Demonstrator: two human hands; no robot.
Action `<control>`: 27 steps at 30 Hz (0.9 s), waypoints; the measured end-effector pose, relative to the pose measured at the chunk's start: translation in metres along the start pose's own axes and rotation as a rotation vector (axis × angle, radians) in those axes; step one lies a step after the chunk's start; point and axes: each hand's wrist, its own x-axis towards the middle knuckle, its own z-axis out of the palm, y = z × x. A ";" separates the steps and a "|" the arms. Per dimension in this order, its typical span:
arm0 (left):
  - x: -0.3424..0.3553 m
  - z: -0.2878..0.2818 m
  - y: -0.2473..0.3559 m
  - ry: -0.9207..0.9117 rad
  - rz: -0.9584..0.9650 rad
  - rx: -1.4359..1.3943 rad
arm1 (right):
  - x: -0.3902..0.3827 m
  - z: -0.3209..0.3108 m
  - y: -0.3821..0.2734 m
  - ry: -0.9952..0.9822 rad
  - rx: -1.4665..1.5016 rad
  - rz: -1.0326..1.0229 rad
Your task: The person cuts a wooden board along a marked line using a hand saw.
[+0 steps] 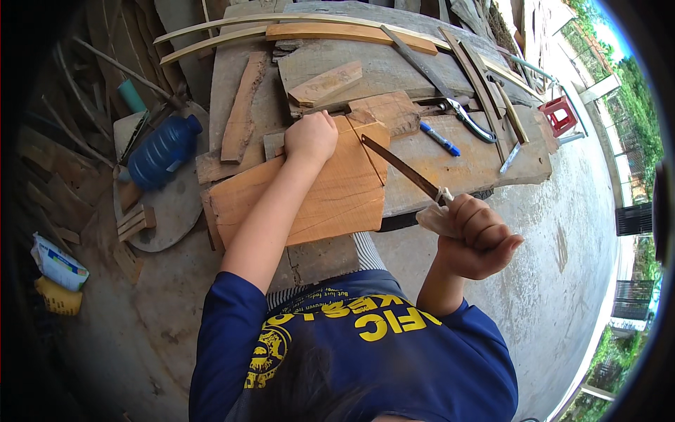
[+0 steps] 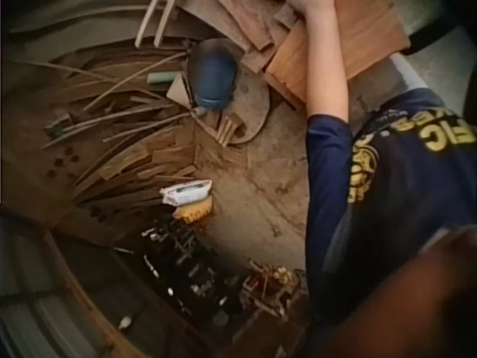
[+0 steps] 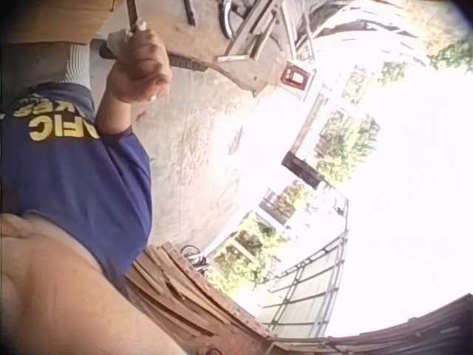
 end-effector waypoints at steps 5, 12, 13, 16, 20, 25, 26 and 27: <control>0.001 0.007 -0.008 0.124 0.028 0.016 | -0.038 -0.017 -0.006 0.025 0.029 -0.048; 0.003 0.010 -0.008 0.133 0.027 0.013 | -0.054 -0.021 -0.016 0.004 0.025 -0.119; 0.003 0.010 -0.007 0.129 0.021 0.021 | -0.054 -0.022 -0.008 0.009 0.019 -0.126; 0.002 0.008 -0.004 0.113 0.012 0.035 | -0.051 -0.021 0.028 0.003 -0.107 -0.029; 0.000 0.007 -0.004 0.115 0.016 0.051 | -0.048 -0.003 0.025 -0.140 -0.072 -0.082; -0.001 0.007 -0.001 0.095 0.037 0.066 | -0.060 -0.001 0.016 -0.130 -0.123 -0.068; -0.001 0.005 0.001 0.076 0.026 0.070 | -0.063 -0.003 0.013 -0.124 -0.129 -0.073; -0.001 0.005 0.001 0.077 0.032 0.073 | -0.065 -0.002 0.010 -0.040 -0.197 -0.025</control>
